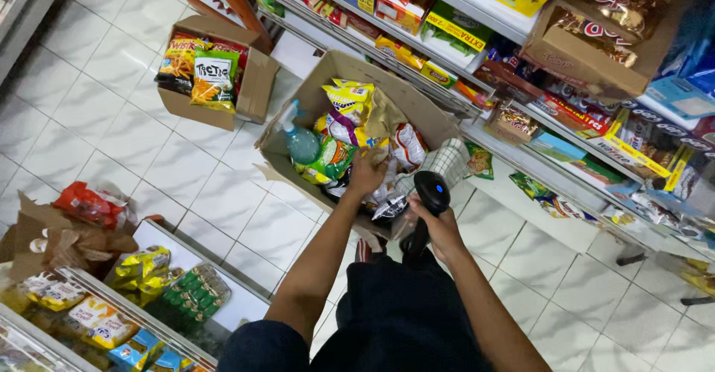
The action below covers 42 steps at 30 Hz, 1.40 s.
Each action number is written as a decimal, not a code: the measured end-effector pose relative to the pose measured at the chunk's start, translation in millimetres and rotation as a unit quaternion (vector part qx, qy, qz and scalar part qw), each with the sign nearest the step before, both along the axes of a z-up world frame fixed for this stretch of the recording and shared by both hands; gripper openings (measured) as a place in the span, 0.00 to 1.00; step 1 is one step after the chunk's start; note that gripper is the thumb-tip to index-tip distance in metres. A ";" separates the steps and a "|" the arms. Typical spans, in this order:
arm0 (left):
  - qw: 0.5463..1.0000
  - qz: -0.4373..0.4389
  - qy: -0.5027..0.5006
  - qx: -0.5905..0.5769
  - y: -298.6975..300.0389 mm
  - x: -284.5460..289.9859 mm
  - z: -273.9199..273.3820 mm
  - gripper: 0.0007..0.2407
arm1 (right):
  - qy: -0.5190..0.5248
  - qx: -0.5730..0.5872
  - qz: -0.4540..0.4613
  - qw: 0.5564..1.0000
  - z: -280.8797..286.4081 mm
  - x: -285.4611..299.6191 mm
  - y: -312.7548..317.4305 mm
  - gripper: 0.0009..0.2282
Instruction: The person scans various bags of snacks with a handheld barcode scanner and places them into a cardboard box on the floor or onto shelves.
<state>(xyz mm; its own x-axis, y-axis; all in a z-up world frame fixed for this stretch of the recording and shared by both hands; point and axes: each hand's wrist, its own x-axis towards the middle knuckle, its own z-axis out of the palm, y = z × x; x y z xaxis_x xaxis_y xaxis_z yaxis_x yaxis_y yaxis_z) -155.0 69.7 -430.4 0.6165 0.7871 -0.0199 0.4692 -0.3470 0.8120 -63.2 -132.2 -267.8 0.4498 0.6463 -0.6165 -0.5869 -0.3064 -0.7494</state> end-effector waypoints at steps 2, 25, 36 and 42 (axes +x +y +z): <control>1.000 0.026 0.008 0.008 19.3 6.6 -16.3 0.18 | -0.003 0.006 -0.005 1.000 -1.0 0.8 5.3 0.13; 0.949 -0.041 0.296 -0.103 11.1 -3.4 22.6 0.20 | -0.013 -0.028 0.023 0.999 -3.9 -11.5 1.9 0.12; 0.857 -0.158 0.483 0.083 21.5 -41.7 32.7 0.19 | 0.013 -0.025 0.079 0.996 -5.7 -35.3 16.9 0.12; 0.895 -0.121 0.409 0.129 42.3 -58.1 14.4 0.08 | 0.027 -0.022 0.076 0.997 -6.6 -34.8 10.3 0.12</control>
<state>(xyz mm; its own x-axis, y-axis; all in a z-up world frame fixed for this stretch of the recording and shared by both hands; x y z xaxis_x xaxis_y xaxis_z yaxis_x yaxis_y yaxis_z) -213.1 112.0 -416.0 0.6321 0.6762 -0.3784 0.7559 -0.6456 0.1091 -98.0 -122.0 -274.3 0.3149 0.6758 -0.6664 -0.5696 -0.4271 -0.7022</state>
